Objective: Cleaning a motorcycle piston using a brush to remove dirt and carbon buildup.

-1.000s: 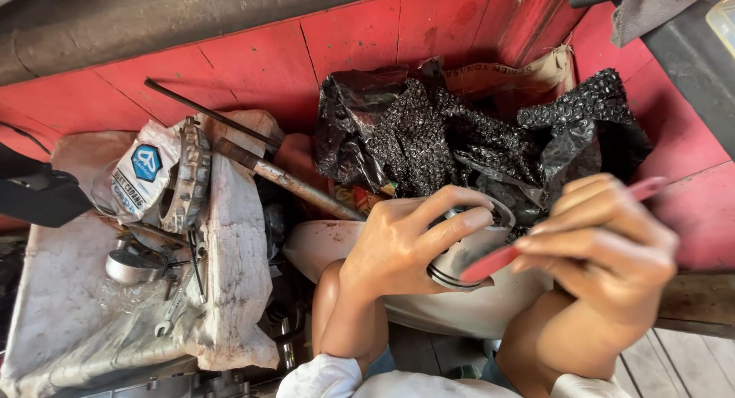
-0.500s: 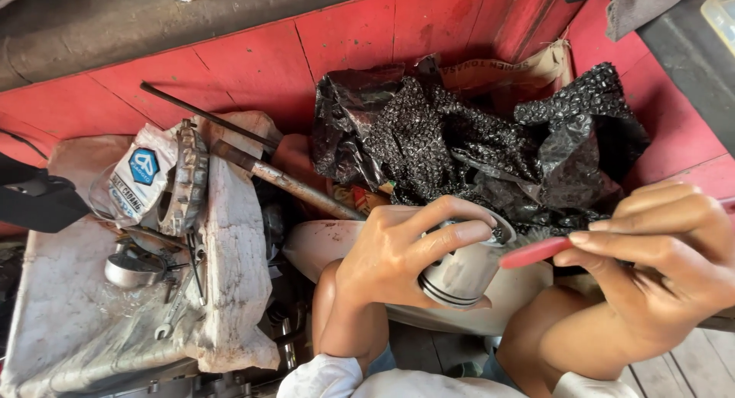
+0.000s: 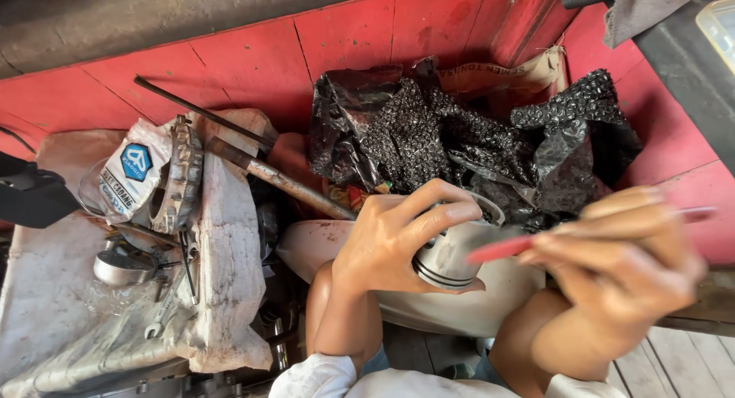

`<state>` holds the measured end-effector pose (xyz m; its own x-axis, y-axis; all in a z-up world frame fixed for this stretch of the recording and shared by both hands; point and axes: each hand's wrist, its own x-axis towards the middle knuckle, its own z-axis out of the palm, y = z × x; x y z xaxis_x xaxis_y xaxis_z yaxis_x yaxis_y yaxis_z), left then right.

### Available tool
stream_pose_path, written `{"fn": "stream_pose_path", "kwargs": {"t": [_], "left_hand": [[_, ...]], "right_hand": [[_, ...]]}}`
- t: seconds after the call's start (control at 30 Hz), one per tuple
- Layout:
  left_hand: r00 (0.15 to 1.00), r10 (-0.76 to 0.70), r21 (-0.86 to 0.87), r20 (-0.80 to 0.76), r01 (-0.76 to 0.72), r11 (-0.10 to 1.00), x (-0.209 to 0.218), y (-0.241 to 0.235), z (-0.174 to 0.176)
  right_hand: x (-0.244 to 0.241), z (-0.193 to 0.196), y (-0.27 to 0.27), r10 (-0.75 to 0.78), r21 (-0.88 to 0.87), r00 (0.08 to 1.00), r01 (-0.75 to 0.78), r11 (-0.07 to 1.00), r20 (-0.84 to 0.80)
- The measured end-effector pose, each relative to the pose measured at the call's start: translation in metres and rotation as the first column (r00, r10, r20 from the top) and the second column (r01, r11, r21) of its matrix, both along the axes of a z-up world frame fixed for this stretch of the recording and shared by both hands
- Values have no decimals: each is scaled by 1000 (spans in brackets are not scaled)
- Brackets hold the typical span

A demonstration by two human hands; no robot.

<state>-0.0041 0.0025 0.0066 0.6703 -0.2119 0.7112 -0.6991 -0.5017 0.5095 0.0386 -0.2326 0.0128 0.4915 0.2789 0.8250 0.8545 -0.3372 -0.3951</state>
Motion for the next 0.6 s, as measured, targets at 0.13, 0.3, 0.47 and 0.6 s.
{"fn": "stream_pose_path", "kwargs": {"t": [0.13,0.3,0.47,0.6], "left_hand": [[1000,1,24,21,-2,1000,0,1,0],[997,67,48,47,-69,996,1,1,-7],[995,-1,-81,98,9,997,0,-6,-3],[977,-189,-150,97,202,968,-22,-4,17]], "right_hand": [[-9,10,29,238,-78,971,-236,969,17],[7,-3,-9,80,-49,996,-82,995,-30],[4,-7,5,-73,0,991,74,997,112],[3,0,-7,-37,74,996,31,997,82]]}}
